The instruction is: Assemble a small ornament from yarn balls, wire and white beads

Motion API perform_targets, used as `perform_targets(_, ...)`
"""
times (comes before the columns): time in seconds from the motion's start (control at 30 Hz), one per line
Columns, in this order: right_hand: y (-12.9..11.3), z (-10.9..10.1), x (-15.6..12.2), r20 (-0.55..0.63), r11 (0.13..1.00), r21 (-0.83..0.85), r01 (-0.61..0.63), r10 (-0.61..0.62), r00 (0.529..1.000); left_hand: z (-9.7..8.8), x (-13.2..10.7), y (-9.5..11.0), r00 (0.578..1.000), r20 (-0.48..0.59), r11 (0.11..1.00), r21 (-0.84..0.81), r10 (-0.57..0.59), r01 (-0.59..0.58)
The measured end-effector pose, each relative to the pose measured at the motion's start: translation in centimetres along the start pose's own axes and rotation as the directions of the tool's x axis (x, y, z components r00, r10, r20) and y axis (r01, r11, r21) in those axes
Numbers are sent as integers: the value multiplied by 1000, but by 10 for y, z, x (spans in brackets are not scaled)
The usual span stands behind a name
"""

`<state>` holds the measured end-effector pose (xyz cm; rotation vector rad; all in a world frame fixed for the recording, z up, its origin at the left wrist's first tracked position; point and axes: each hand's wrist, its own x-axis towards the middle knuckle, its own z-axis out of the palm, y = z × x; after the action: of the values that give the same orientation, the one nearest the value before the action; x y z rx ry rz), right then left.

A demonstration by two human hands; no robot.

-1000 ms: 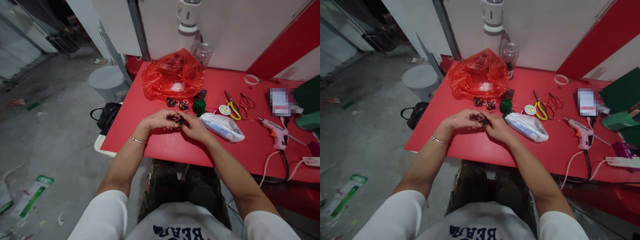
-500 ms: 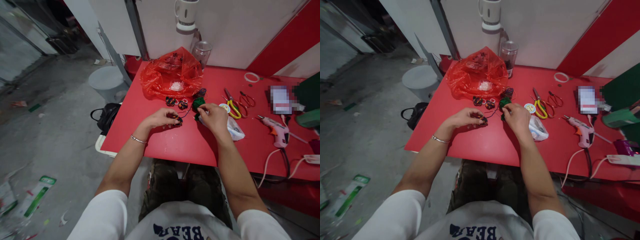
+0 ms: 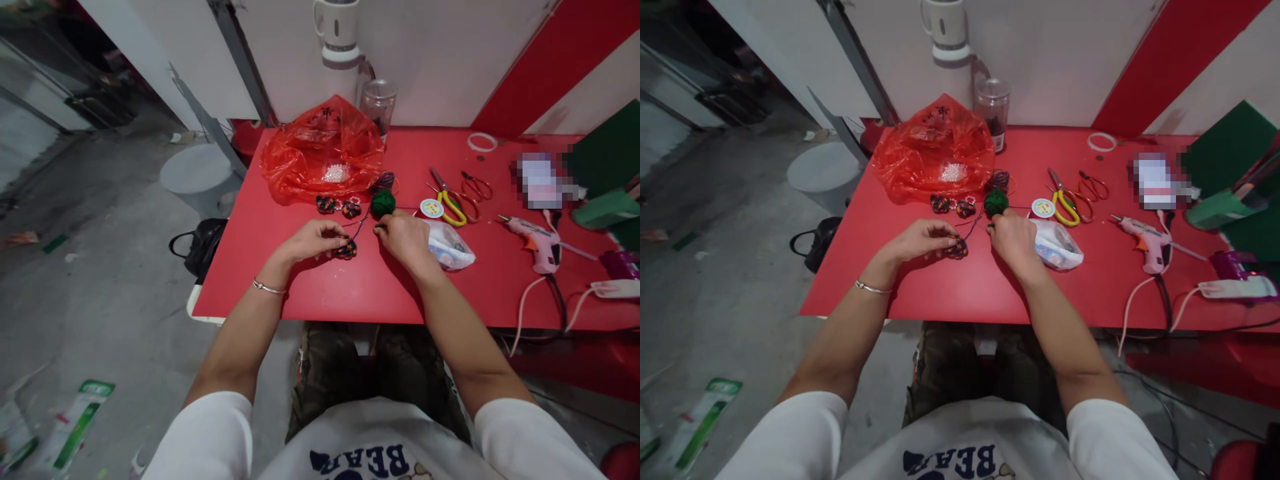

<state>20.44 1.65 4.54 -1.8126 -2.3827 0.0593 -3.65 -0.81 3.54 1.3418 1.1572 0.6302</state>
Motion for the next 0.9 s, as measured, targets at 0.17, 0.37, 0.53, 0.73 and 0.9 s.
perform_targets(0.17,-5,0,2,-159,953,302,-6,57,986,2,1,-2,993,101,998,-11,61,-60)
perform_targets(0.37,-7,13,8,-90,506,860,56,42,995,4,0,1,982,92,976,129,163,-174)
perform_targets(0.53,-8,14,8,40,208,977,-41,7,999,10,-3,3,992,73,992,-80,103,-97)
perform_targets(0.73,-9,9,5,98,187,978,-94,-13,995,9,-1,3,985,-38,984,-54,169,-171)
perform_targets(0.9,-9,12,5,8,302,953,7,-47,999,6,2,-1,971,-92,973,-43,221,-226)
